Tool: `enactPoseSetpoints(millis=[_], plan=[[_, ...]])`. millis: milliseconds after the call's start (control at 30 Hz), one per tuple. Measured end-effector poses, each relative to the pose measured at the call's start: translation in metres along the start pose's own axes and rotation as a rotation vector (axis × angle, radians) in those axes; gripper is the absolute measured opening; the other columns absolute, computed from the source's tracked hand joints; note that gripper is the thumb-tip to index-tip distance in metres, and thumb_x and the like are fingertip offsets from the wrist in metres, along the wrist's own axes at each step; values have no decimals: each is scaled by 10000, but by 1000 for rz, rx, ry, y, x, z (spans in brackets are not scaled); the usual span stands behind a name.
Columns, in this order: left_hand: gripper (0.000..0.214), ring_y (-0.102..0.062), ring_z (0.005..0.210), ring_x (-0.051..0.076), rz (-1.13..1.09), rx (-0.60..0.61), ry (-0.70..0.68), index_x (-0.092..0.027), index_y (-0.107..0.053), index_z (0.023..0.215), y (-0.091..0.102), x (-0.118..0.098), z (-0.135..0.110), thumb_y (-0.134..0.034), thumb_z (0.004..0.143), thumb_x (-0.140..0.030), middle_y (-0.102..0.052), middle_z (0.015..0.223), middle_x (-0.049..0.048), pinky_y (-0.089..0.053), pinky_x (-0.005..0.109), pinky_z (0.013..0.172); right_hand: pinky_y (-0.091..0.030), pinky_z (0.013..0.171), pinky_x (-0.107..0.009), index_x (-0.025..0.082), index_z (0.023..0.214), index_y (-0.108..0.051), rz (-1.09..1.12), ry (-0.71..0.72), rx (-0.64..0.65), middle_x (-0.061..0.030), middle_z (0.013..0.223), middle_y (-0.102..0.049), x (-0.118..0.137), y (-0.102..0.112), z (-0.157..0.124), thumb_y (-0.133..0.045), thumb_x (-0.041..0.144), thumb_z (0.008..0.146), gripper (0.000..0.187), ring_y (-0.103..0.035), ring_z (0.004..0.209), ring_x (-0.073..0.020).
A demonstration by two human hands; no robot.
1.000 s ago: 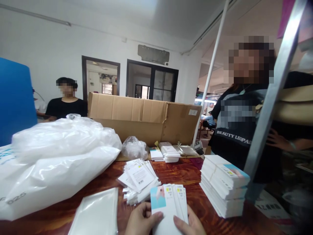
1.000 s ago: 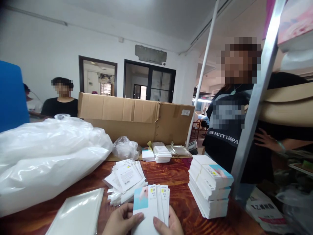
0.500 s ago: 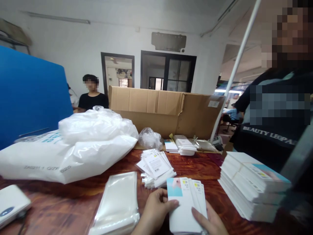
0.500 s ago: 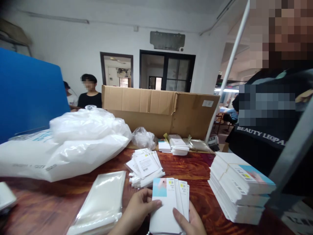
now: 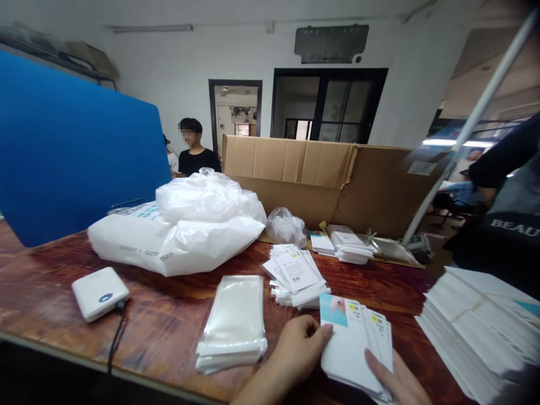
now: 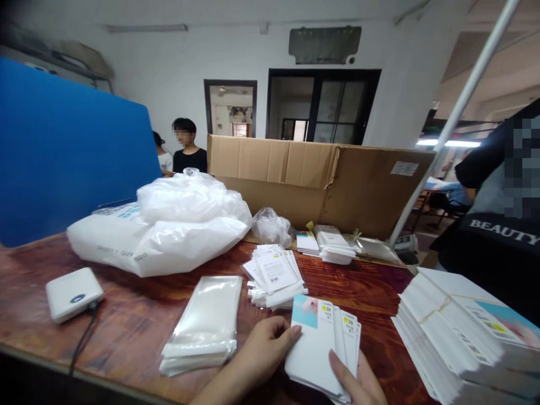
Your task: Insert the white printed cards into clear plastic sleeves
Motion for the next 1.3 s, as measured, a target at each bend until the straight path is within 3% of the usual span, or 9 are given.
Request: enactPoseSetpoints(millis=[200,467,833,1033,1167,1233,1300], plan=[[473,-524,715,166,17,-2,1,-148,-599,765,2,-5,-7,-484,781,-607,-607,777,46,-360,228,574,-451,948,-485,210,1437,-250,48,-29,-11,-135,1209,-577,2,-1,-4,-760,421,666,948,-534,1111,-347],[475,-535,710,160,31,57,-32,-148,-577,769,1,-6,-3,-451,807,-605,-606,751,36,-379,228,605,-426,971,-458,145,1440,-213,213,69,33,-167,1210,-567,13,-22,-16,-770,348,683,961,-538,1115,-314],[502,-518,625,142,54,177,-17,-141,-577,754,2,-8,5,-472,777,-632,-571,651,5,-382,225,581,-430,944,-441,125,1276,-472,262,231,-9,-149,1156,-604,16,-30,-18,-796,357,621,767,-577,1053,-300],[442,-541,642,150,31,176,-27,-136,-610,803,1,-13,-16,-532,764,-570,-619,710,31,-392,235,592,-433,964,-443,137,1385,-322,225,192,-29,-137,1177,-596,14,-29,-27,-777,339,661,879,-561,1087,-297],[375,-584,715,174,32,97,-40,-150,-642,902,27,-36,-38,-573,762,-490,-655,799,53,-431,249,625,-456,964,-447,208,1406,-321,61,105,-106,-92,1226,-573,10,-18,-28,-784,408,623,932,-520,1142,-322],[333,-587,735,162,111,-70,-137,-172,-636,941,59,-51,-41,-573,776,-454,-648,858,44,-453,249,644,-477,951,-448,260,1379,-387,-74,90,-180,-64,1245,-562,9,-10,-27,-804,450,558,940,-490,1171,-348],[301,-583,877,174,316,-348,-292,-173,-630,975,103,-62,-40,-582,784,-400,-611,1002,66,-468,269,772,-487,934,-457,318,1352,-422,-157,103,-189,-48,1273,-538,10,-6,-27,-814,467,530,923,-445,1211,-356]])
Point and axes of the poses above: each hand's wrist, its own z-axis towards the middle knuckle, its own y-axis out of the back of the hand, x = y × z, the point moved 1 cm from there along z, towards the middle knuckle
